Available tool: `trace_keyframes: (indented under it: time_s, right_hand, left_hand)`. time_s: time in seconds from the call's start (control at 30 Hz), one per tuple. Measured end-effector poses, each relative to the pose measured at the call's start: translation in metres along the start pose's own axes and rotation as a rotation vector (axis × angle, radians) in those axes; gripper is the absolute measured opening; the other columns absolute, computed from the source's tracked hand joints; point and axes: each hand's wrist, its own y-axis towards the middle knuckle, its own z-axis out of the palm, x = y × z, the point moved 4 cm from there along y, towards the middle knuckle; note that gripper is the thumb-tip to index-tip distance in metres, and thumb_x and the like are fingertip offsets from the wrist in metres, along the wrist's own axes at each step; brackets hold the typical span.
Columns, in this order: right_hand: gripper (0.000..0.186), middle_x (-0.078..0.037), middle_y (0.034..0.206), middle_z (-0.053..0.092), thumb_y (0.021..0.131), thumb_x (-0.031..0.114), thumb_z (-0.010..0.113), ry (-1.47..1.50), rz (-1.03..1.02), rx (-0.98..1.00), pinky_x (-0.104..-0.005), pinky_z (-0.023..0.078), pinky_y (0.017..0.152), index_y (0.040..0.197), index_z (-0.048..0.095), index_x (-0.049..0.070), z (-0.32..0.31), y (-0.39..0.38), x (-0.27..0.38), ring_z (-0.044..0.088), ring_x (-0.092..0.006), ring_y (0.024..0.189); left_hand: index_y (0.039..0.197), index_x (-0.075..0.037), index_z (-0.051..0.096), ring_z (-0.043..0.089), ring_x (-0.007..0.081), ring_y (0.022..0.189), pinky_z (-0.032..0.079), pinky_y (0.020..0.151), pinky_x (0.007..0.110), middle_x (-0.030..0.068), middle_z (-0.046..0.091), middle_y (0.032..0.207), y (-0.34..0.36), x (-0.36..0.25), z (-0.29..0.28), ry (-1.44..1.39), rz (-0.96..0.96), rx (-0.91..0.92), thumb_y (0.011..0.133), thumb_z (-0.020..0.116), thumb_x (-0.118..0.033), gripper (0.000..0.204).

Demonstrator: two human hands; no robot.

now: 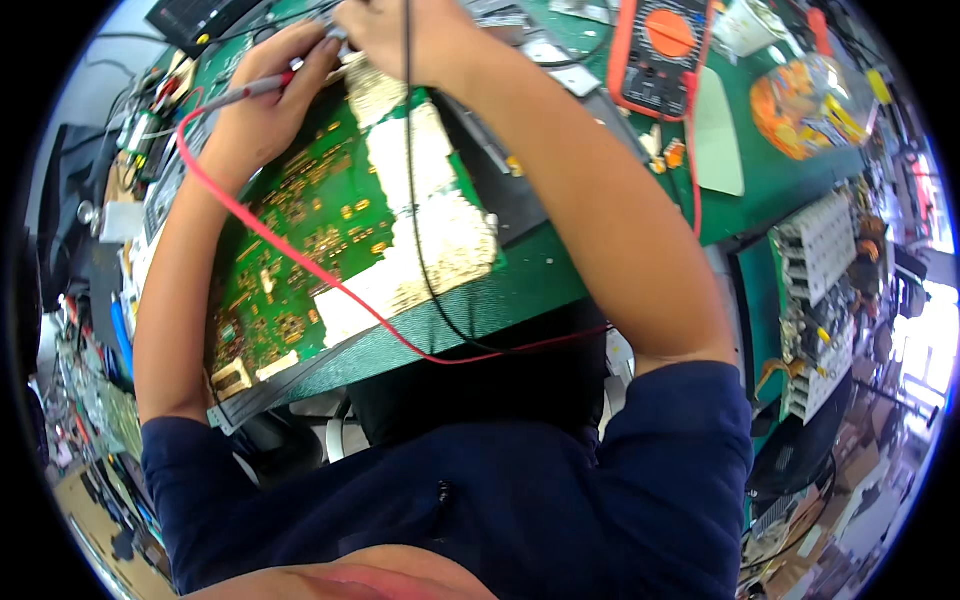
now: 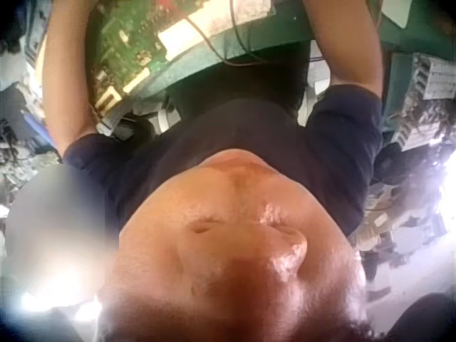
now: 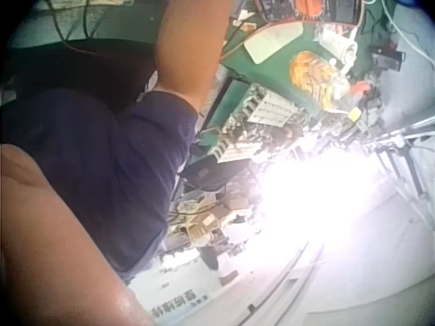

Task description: The person uses a probe to touch various points on a circuit board while monitoring a multimeter. They move the probe between different soldered connections on the green board before another person assists in lifting the component.

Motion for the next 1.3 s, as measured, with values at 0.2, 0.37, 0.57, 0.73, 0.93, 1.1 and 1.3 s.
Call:
trace_keyframes:
  time_s: [0.2,0.37,0.57,0.73,0.93,1.1,1.3]
  right_hand:
    - [0.047,-0.033,0.085,0.067,0.097,0.036,0.051,-0.407,-0.140,-0.062,-0.0526,0.053,0.074,0.084,0.067,-0.006,0.012,-0.005,0.011,0.069,-0.0471,0.086]
    - [0.040,-0.025,0.072,0.067,0.096,0.028,0.052,-0.063,0.066,-0.004,-0.0438,0.053,0.066,0.081,0.068,-0.006,0.004,-0.002,0.006,0.069,-0.0340,0.071]
    - [0.035,-0.006,0.063,0.064,0.096,0.022,0.054,0.219,0.143,-0.168,-0.0338,0.046,0.056,0.077,0.070,-0.003,-0.008,-0.002,-0.017,0.060,-0.0147,0.058]
    - [0.021,-0.012,0.085,0.072,0.096,0.016,0.061,-0.164,-0.177,-0.295,-0.0324,0.052,0.073,0.101,0.072,-0.001,-0.042,0.005,0.002,0.068,-0.0185,0.079]
    - [0.034,-0.020,0.111,0.072,0.089,0.000,0.063,-0.449,-0.257,0.064,-0.0376,0.054,0.090,0.123,0.067,0.001,-0.061,-0.002,-0.004,0.070,-0.0309,0.103]
    - [0.044,-0.025,0.120,0.069,0.090,-0.001,0.060,-0.621,-0.276,0.134,-0.0419,0.052,0.097,0.134,0.061,0.004,-0.057,-0.007,-0.004,0.067,-0.0401,0.110]
    - [0.030,-0.024,0.114,0.072,0.090,0.008,0.064,-0.548,-0.195,-0.068,-0.0407,0.054,0.091,0.118,0.070,0.000,-0.065,0.009,-0.010,0.069,-0.0358,0.104]
  left_hand:
    - [0.108,0.004,0.066,0.065,0.0129,0.076,0.052,0.068,0.030,0.0096,0.066,0.085,0.003,-0.014,0.007,-0.183,0.050,-0.096,0.106,0.059,-0.020,0.025]
    - [0.105,0.003,0.067,0.060,0.0069,0.075,0.049,0.066,0.026,0.0030,0.067,0.082,0.002,0.006,0.004,-0.451,-0.267,-0.002,0.108,0.056,-0.025,0.030]
    - [0.098,0.003,0.068,0.061,0.0105,0.082,0.050,0.075,0.027,0.0053,0.070,0.087,-0.001,0.007,0.005,-0.486,-0.264,-0.061,0.107,0.055,-0.031,0.038]
    - [0.096,0.000,0.070,0.059,0.0154,0.069,0.049,0.061,0.032,0.0074,0.067,0.079,-0.007,0.045,0.005,-0.718,-0.439,-0.352,0.109,0.051,-0.032,0.039]
    - [0.102,0.001,0.072,0.062,0.0127,0.074,0.051,0.066,0.029,0.0065,0.070,0.085,-0.001,0.028,0.008,-0.458,-0.361,-0.139,0.110,0.046,-0.044,0.052]
    - [0.102,0.004,0.073,0.064,0.0180,0.077,0.052,0.069,0.033,0.0105,0.070,0.086,-0.001,0.020,0.007,-0.367,-0.252,-0.129,0.110,0.046,-0.043,0.054]
    - [0.102,0.003,0.072,0.063,0.0185,0.078,0.052,0.072,0.033,0.0128,0.069,0.086,-0.001,0.018,0.005,-0.312,-0.240,-0.146,0.110,0.046,-0.044,0.054]
